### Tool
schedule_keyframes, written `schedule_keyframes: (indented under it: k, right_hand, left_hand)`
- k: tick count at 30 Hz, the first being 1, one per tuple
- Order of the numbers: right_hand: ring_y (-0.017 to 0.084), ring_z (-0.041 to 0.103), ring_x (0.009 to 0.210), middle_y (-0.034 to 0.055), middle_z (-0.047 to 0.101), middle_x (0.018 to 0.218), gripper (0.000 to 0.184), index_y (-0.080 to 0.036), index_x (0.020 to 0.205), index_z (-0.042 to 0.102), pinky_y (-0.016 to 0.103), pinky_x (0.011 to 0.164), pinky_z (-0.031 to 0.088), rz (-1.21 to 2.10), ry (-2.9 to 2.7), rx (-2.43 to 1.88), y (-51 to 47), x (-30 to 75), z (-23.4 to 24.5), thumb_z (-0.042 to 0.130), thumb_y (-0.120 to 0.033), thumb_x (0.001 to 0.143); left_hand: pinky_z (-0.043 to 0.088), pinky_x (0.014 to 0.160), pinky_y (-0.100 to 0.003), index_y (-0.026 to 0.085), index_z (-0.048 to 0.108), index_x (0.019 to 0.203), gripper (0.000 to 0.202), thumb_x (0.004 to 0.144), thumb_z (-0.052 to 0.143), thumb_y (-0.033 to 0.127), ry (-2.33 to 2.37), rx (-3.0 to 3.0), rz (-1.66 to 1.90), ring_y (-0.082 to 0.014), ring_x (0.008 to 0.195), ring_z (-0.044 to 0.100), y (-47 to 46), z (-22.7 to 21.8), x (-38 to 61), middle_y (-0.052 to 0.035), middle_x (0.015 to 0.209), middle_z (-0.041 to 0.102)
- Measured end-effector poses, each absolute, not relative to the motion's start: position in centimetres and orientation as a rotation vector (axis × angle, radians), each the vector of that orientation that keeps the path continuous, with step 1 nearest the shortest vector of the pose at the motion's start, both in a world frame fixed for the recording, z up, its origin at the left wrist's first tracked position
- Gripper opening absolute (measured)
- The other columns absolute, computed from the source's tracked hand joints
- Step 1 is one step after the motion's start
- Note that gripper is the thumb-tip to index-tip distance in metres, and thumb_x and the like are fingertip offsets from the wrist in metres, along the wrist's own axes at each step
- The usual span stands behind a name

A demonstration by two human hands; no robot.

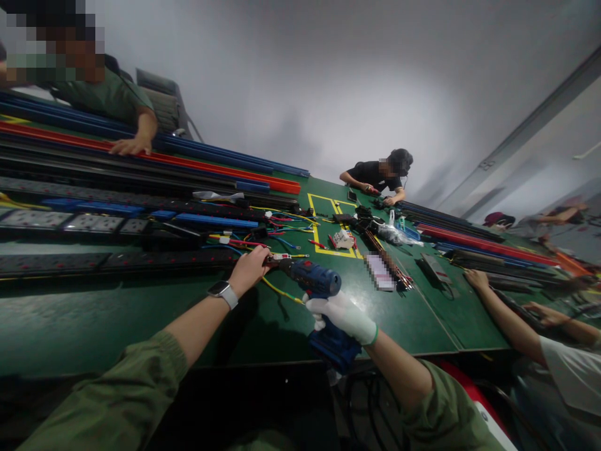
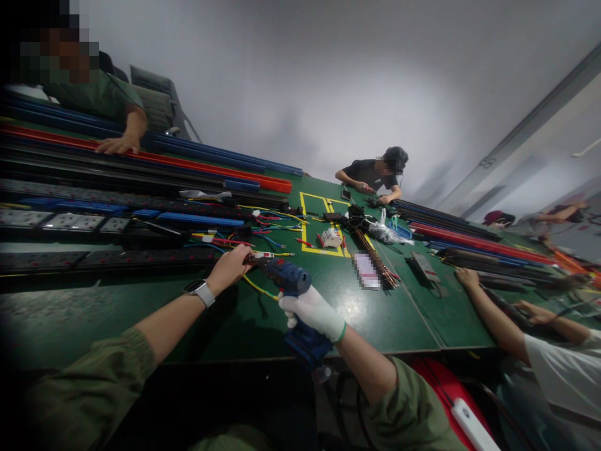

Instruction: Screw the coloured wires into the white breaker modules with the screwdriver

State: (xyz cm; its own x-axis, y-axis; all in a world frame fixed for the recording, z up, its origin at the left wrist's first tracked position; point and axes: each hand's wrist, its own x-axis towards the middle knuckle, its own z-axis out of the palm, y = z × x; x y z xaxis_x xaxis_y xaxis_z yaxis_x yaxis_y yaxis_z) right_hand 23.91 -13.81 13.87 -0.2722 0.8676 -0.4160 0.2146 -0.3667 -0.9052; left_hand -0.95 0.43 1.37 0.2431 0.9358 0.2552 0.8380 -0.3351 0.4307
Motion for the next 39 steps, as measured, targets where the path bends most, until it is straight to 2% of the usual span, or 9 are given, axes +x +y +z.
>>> schedule_keyframes:
  k: [6, 13, 19, 25, 32, 39]
  right_hand:
    - [0.008, 0.045, 0.053, -0.0076, 0.05, 0.062, 0.018, -0.02, 0.083, 0.057, 0.024, 0.056, 0.043, 1.729, -1.354, -1.432, -13.8, 23.76, 14.12, 0.072, -0.026, 0.077]
    - [0.008, 0.047, 0.053, -0.0083, 0.051, 0.063, 0.026, -0.019, 0.101, 0.062, 0.024, 0.057, 0.046, 1.71, -1.317, -1.437, -14.0, 23.86, 13.99, 0.072, -0.029, 0.079]
    - [0.008, 0.046, 0.051, -0.008, 0.049, 0.061, 0.019, -0.02, 0.085, 0.056, 0.024, 0.056, 0.045, 1.724, -1.357, -1.418, -13.94, 23.73, 14.01, 0.072, -0.028, 0.079]
    - [0.008, 0.047, 0.051, -0.0087, 0.05, 0.062, 0.028, -0.019, 0.099, 0.061, 0.024, 0.056, 0.047, 1.705, -1.31, -1.447, -14.06, 23.65, 14.23, 0.072, -0.03, 0.077]
    - [0.008, 0.045, 0.052, -0.0076, 0.049, 0.061, 0.022, -0.02, 0.086, 0.058, 0.025, 0.056, 0.046, 1.714, -1.342, -1.448, -14.07, 23.54, 14.53, 0.074, -0.031, 0.077]
    - [0.008, 0.046, 0.052, -0.008, 0.051, 0.062, 0.028, -0.019, 0.1, 0.062, 0.025, 0.057, 0.047, 1.704, -1.298, -1.466, -14.11, 23.64, 14.32, 0.073, -0.03, 0.076]
  left_hand:
    - [0.048, 0.083, -0.03, 0.023, 0.068, 0.108, 0.02, 0.1, 0.067, 0.041, 1.682, 2.288, 0.698, -0.0231, 0.101, 0.07, 0.46, 1.38, -0.93, -0.0071, 0.116, 0.068]
    - [0.048, 0.083, -0.03, 0.023, 0.068, 0.109, 0.016, 0.1, 0.066, 0.036, 1.667, 2.297, 0.677, -0.0228, 0.101, 0.07, 0.43, 1.5, -0.99, -0.0073, 0.118, 0.068]
    - [0.048, 0.085, -0.03, 0.023, 0.068, 0.109, 0.021, 0.1, 0.067, 0.042, 1.686, 2.28, 0.687, -0.0232, 0.102, 0.07, 0.48, 1.43, -0.94, -0.0077, 0.117, 0.068]
    - [0.048, 0.083, -0.03, 0.023, 0.068, 0.11, 0.019, 0.1, 0.066, 0.038, 1.669, 2.302, 0.703, -0.0228, 0.101, 0.07, 0.54, 1.31, -1.05, -0.0076, 0.12, 0.068]
    - [0.048, 0.083, -0.03, 0.023, 0.068, 0.108, 0.021, 0.1, 0.066, 0.042, 1.687, 2.273, 0.689, -0.0232, 0.1, 0.07, 0.4, 1.55, -0.97, -0.0076, 0.116, 0.069]
    - [0.048, 0.084, -0.029, 0.023, 0.068, 0.109, 0.016, 0.1, 0.066, 0.036, 1.67, 2.282, 0.679, -0.0227, 0.104, 0.07, 0.25, 1.87, -1.0, -0.0079, 0.121, 0.068]
